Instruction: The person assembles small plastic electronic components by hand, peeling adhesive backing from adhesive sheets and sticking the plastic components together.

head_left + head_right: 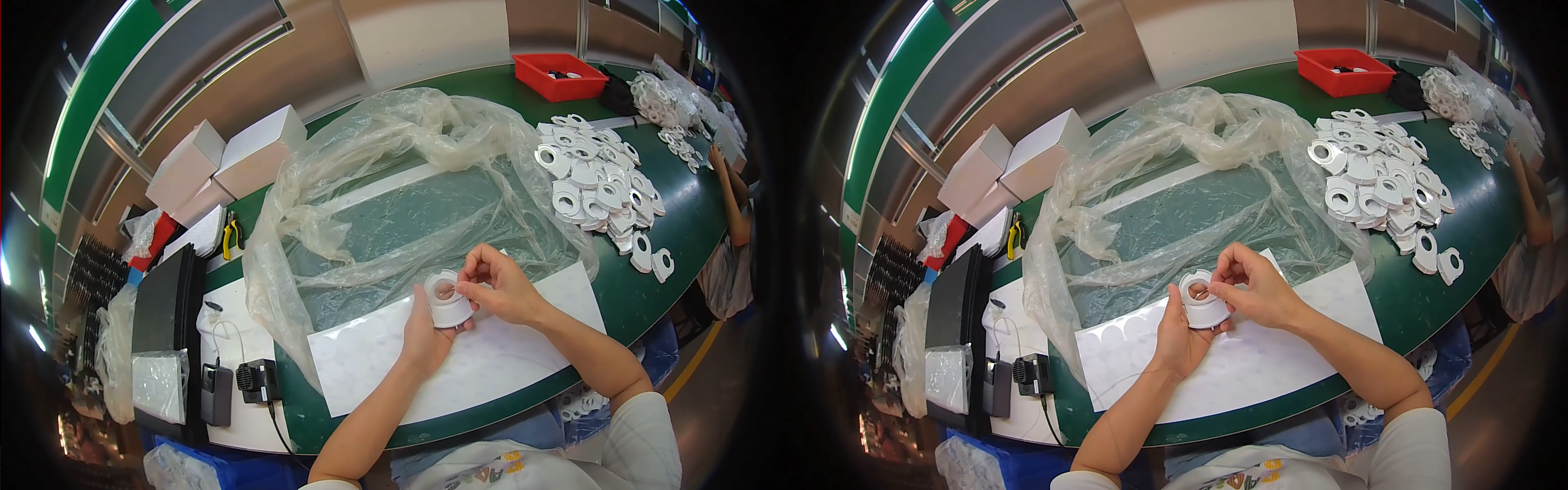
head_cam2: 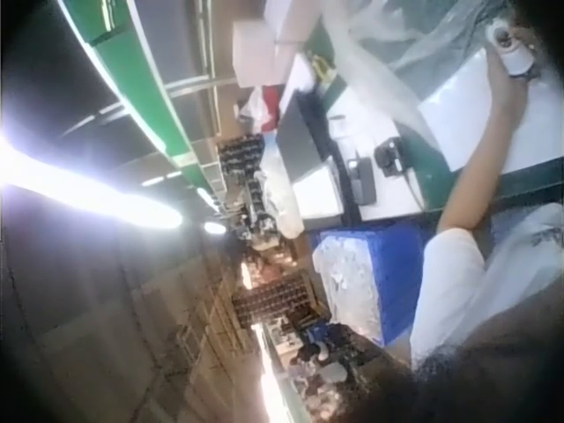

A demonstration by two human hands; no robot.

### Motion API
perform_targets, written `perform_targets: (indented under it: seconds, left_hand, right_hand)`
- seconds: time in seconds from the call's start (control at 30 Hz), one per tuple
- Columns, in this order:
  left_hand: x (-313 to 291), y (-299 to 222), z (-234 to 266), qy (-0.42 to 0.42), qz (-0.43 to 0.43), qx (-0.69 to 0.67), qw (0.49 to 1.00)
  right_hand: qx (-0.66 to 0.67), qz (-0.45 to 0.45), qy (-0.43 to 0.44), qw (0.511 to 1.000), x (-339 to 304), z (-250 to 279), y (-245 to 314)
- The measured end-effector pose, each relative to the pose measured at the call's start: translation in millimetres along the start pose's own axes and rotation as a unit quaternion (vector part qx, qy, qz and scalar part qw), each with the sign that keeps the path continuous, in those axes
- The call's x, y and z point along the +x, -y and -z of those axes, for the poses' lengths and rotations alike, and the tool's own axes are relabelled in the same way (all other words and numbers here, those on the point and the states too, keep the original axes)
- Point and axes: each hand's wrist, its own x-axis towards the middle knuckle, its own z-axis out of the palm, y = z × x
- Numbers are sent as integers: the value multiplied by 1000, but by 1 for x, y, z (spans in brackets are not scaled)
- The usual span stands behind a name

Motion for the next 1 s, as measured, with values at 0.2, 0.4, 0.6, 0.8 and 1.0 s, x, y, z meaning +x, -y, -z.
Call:
perform_targets:
  seconds: [0.2, 0.4, 0.6, 0.8, 1.0]
  left_hand:
    - [1, 1, -4, -12, 2, 1, 1000]
    - [3, 3, -5, -4, 3, 1, 1000]
    - [4, 4, -8, -13, 5, 0, 1000]
    - [5, 7, -9, -17, 3, -3, 1000]
    - [6, 7, -10, -11, 1, -4, 1000]
  right_hand:
    - [0, 1, -3, 1000, -1, 2, 0]
    - [-8, 8, -2, 1000, -3, 5, 0]
    - [-3, 8, -5, 1000, -3, 7, -1]
    - [-8, 13, -5, 1000, -4, 10, 0]
    - [8, -6, -4, 1000, -3, 12, 1]
